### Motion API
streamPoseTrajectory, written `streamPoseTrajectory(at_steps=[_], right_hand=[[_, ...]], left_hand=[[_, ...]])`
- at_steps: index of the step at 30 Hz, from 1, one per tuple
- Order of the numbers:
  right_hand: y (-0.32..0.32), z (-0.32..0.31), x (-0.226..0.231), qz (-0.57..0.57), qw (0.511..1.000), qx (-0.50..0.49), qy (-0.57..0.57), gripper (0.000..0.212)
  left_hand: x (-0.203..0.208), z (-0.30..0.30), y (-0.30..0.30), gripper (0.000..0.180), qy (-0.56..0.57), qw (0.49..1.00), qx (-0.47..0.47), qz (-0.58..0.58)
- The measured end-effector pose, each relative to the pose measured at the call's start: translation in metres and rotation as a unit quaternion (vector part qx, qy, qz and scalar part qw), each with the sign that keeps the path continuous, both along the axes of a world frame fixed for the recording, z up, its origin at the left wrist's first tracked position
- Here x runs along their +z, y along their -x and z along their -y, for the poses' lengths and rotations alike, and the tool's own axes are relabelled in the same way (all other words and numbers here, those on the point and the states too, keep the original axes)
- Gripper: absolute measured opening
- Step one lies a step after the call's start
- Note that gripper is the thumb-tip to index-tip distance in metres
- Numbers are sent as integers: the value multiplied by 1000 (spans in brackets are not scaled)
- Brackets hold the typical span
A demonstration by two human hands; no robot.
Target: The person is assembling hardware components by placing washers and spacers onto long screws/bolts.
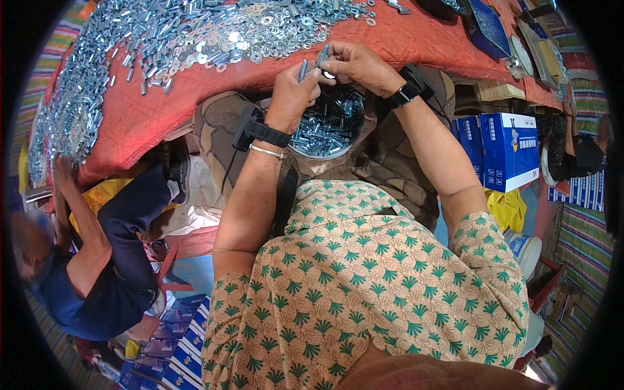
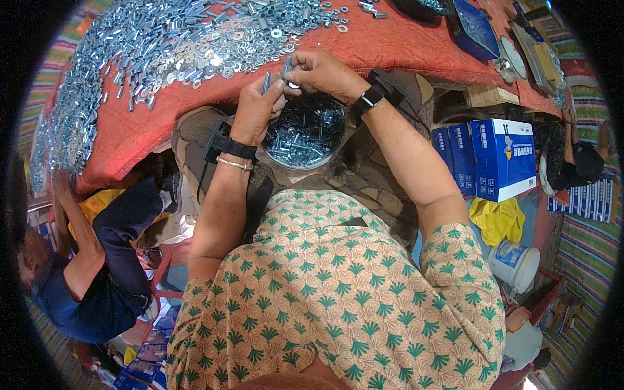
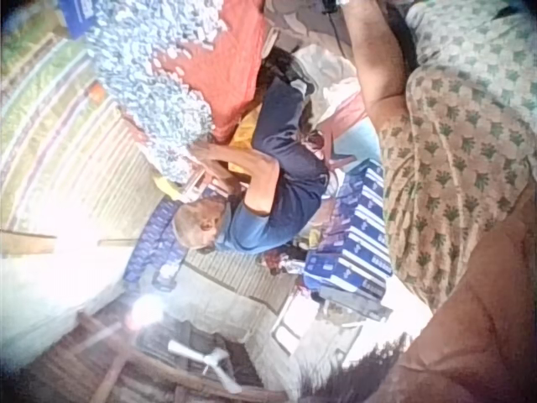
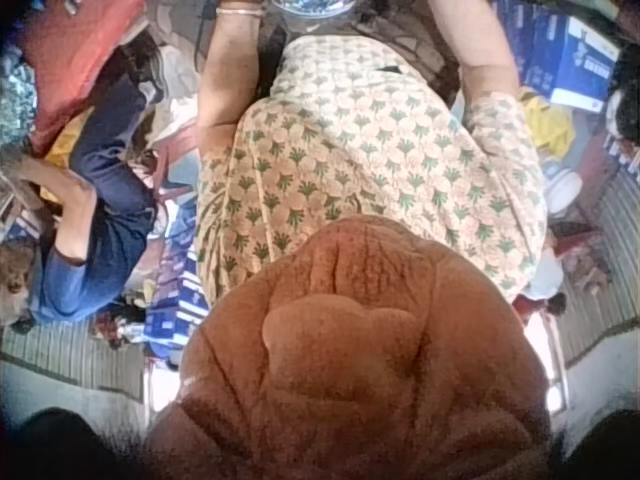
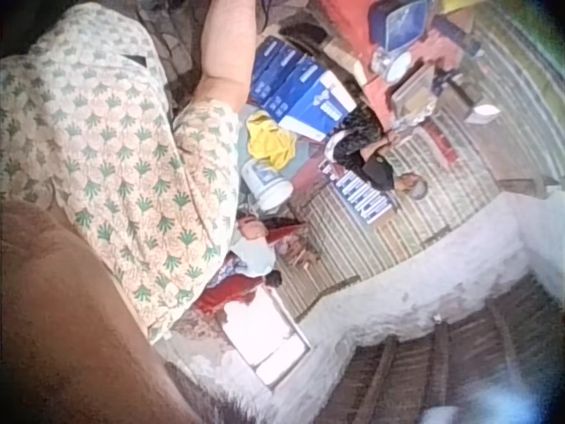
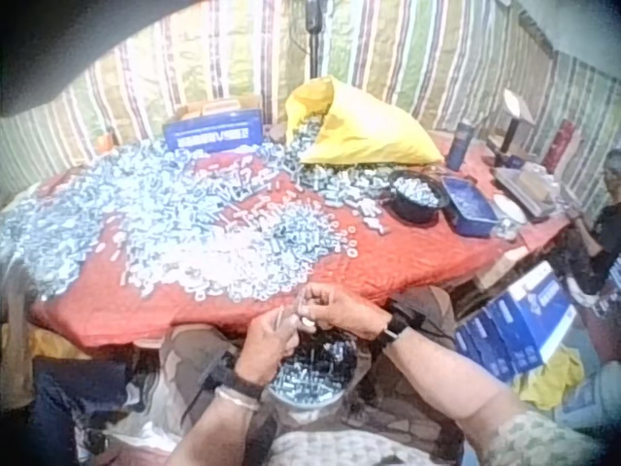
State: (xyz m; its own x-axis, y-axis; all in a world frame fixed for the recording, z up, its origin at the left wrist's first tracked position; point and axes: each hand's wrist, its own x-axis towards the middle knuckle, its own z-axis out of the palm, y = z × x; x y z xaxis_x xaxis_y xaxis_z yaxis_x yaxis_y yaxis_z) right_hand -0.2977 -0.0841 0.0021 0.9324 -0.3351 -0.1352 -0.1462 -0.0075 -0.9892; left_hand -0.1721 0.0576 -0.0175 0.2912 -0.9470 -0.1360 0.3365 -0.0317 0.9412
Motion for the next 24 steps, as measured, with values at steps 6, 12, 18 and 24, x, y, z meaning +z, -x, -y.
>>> streamPoseTrajectory(at_steps=[6, 12, 18, 24], right_hand=[[3, -6, 3, 31, 996, 14, 86, 10], [11, 8, -5, 94, 966, -211, 118, 17], [0, -16, -10, 130, 925, -245, 259, 10], [-1, -33, -1, 143, 876, -259, 381, 12]], left_hand=[[-4, 0, -2, 18, -5, 993, 0, -117], [-10, 0, 3, 13, -9, 991, 37, -127], [-13, -2, 9, 17, -13, 982, 9, -186], [-16, -1, 19, 20, 21, 957, 42, -288]])
